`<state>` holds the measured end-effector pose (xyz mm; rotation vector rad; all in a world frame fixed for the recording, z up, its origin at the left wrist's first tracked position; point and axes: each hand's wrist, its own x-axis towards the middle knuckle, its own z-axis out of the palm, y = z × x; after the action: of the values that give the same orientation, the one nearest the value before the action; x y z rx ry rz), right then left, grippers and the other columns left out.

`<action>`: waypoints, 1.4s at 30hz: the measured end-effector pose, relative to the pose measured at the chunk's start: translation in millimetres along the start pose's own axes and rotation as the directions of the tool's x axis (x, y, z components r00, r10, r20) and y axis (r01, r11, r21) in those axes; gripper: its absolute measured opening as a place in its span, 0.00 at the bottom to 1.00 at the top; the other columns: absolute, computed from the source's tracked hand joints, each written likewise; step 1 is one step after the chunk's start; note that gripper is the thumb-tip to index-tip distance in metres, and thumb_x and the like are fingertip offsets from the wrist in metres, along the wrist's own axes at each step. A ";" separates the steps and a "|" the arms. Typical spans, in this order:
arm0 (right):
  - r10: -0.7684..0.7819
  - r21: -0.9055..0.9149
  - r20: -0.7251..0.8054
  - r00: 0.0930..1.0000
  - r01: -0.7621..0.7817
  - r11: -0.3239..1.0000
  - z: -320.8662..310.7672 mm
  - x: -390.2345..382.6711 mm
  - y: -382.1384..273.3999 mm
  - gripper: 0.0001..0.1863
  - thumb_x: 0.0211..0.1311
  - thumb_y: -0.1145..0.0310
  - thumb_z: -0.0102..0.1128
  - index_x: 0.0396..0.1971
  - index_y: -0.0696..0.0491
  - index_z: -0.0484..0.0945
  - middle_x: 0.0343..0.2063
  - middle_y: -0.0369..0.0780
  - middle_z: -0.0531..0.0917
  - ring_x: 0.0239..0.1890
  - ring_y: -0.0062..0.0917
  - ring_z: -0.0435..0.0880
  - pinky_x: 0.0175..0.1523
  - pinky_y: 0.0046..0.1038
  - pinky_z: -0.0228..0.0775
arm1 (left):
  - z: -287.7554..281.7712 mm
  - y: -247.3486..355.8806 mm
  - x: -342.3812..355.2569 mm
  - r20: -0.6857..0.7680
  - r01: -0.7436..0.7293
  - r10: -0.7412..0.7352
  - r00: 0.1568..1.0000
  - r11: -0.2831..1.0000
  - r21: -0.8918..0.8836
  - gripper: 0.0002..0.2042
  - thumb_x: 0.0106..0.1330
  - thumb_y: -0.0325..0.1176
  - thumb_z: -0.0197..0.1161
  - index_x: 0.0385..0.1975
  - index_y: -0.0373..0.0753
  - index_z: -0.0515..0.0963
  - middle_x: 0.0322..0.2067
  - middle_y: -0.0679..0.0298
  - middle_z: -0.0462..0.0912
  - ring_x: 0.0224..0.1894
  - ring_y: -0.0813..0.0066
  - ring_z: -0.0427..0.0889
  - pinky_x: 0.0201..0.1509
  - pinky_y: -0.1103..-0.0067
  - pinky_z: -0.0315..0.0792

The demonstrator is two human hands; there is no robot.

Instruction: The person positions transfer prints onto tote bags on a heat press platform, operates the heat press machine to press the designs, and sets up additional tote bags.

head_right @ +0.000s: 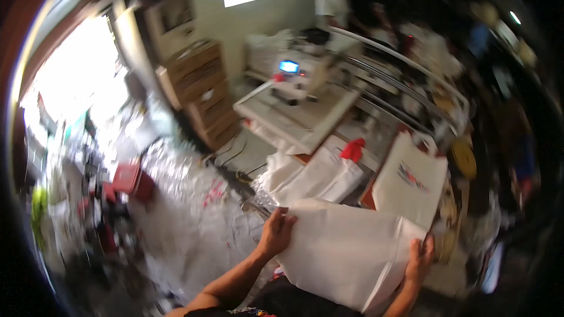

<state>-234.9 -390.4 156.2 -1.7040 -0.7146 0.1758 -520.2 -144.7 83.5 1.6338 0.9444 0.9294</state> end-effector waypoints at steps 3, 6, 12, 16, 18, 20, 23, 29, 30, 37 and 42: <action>0.108 0.052 -0.292 0.950 -0.097 0.994 -29.8 -14.1 17.4 0.26 0.63 0.63 0.64 0.57 0.60 0.70 0.48 0.39 0.77 0.47 0.23 0.75 0.53 0.24 0.68 | 32.6 50.6 29.8 0.135 0.057 -0.006 0.991 0.923 -0.379 0.21 0.69 0.29 0.61 0.61 0.39 0.68 0.38 0.53 0.84 0.34 0.72 0.82 0.38 0.78 0.75; 0.230 0.225 -0.319 0.919 -0.162 0.961 -69.9 -7.1 11.2 0.29 0.63 0.64 0.64 0.61 0.60 0.68 0.53 0.40 0.75 0.54 0.23 0.73 0.58 0.26 0.65 | 59.2 101.8 50.6 0.229 -0.211 0.255 0.939 0.957 -0.199 0.24 0.69 0.25 0.59 0.65 0.35 0.66 0.42 0.57 0.82 0.39 0.80 0.80 0.40 0.83 0.74; 0.173 -0.005 -0.290 0.941 -0.182 0.983 -114.6 77.3 49.8 0.30 0.64 0.63 0.62 0.65 0.55 0.67 0.54 0.41 0.77 0.55 0.26 0.75 0.62 0.27 0.64 | 180.7 111.2 132.0 0.375 -0.298 0.297 0.878 0.953 -0.055 0.21 0.74 0.41 0.53 0.55 0.28 0.76 0.52 0.49 0.82 0.55 0.65 0.80 0.60 0.74 0.70; 0.233 0.173 -0.417 0.879 -0.175 0.969 -149.8 183.2 53.4 0.31 0.66 0.60 0.62 0.64 0.60 0.68 0.57 0.43 0.76 0.58 0.24 0.75 0.60 0.23 0.64 | 264.0 135.1 209.8 0.220 -0.673 0.650 0.727 0.738 0.043 0.10 0.71 0.26 0.52 0.44 0.35 0.81 0.32 0.64 0.83 0.31 0.79 0.72 0.41 0.82 0.69; -0.182 -0.012 -0.602 0.778 0.219 0.976 -170.7 201.3 -7.3 0.25 0.71 0.62 0.56 0.63 0.57 0.66 0.53 0.45 0.79 0.53 0.23 0.78 0.63 0.24 0.67 | 262.0 178.0 215.7 0.063 -0.572 0.604 0.795 0.780 -0.255 0.11 0.73 0.29 0.51 0.48 0.33 0.76 0.40 0.61 0.81 0.37 0.73 0.76 0.44 0.78 0.73; -0.424 -0.038 -0.585 0.691 0.499 0.866 -190.4 224.7 -7.3 0.25 0.74 0.60 0.51 0.64 0.58 0.64 0.51 0.48 0.79 0.52 0.24 0.79 0.65 0.23 0.67 | 278.0 199.4 226.5 -0.069 -0.430 0.469 0.881 0.729 -0.534 0.12 0.73 0.31 0.50 0.49 0.33 0.74 0.42 0.58 0.80 0.40 0.66 0.79 0.45 0.71 0.76; -0.290 -0.616 -0.547 0.785 -0.143 0.775 -175.9 292.2 45.1 0.25 0.75 0.56 0.47 0.60 0.61 0.66 0.53 0.53 0.78 0.56 0.40 0.79 0.64 0.37 0.66 | 343.1 148.8 272.2 0.079 -0.694 0.716 0.694 0.636 0.337 0.09 0.71 0.32 0.49 0.36 0.35 0.75 0.34 0.53 0.79 0.35 0.54 0.80 0.39 0.62 0.74; 0.230 -0.696 -0.238 0.944 -0.331 0.638 -110.4 282.6 345.9 0.24 0.65 0.67 0.54 0.58 0.60 0.66 0.39 0.55 0.83 0.43 0.53 0.83 0.49 0.48 0.74 | 455.2 -88.0 264.3 0.549 -0.478 0.049 0.834 0.561 0.676 0.19 0.69 0.34 0.50 0.58 0.39 0.71 0.43 0.47 0.79 0.42 0.47 0.83 0.46 0.59 0.78; 0.229 -0.695 -0.232 0.945 -0.326 0.641 -104.3 280.1 342.6 0.24 0.65 0.67 0.54 0.58 0.60 0.66 0.39 0.55 0.83 0.43 0.53 0.83 0.49 0.48 0.74 | 453.8 -90.2 261.7 0.544 -0.473 0.048 0.838 0.559 0.680 0.19 0.69 0.34 0.50 0.58 0.39 0.71 0.43 0.47 0.79 0.42 0.47 0.83 0.46 0.59 0.78; -0.096 -0.733 -0.154 0.983 -0.048 0.678 -110.8 284.7 332.0 0.19 0.64 0.72 0.55 0.55 0.57 0.71 0.37 0.52 0.83 0.40 0.49 0.82 0.44 0.46 0.73 | 457.6 -57.2 259.4 0.515 -0.488 0.155 0.843 0.623 0.612 0.18 0.71 0.32 0.49 0.61 0.44 0.70 0.41 0.49 0.79 0.43 0.46 0.81 0.42 0.58 0.78; -0.172 -0.795 -0.101 0.980 0.024 0.606 -101.6 286.2 340.0 0.14 0.61 0.73 0.58 0.48 0.54 0.77 0.32 0.48 0.79 0.40 0.47 0.78 0.45 0.45 0.71 | 455.5 -58.9 273.2 0.505 -0.472 0.135 0.852 0.615 0.632 0.18 0.72 0.33 0.48 0.60 0.46 0.70 0.40 0.52 0.80 0.43 0.48 0.81 0.42 0.57 0.78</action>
<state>165.6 -350.6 -57.9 -2.4860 -0.8161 -0.4447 -7.1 -53.5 -35.1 2.6529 0.7774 0.3496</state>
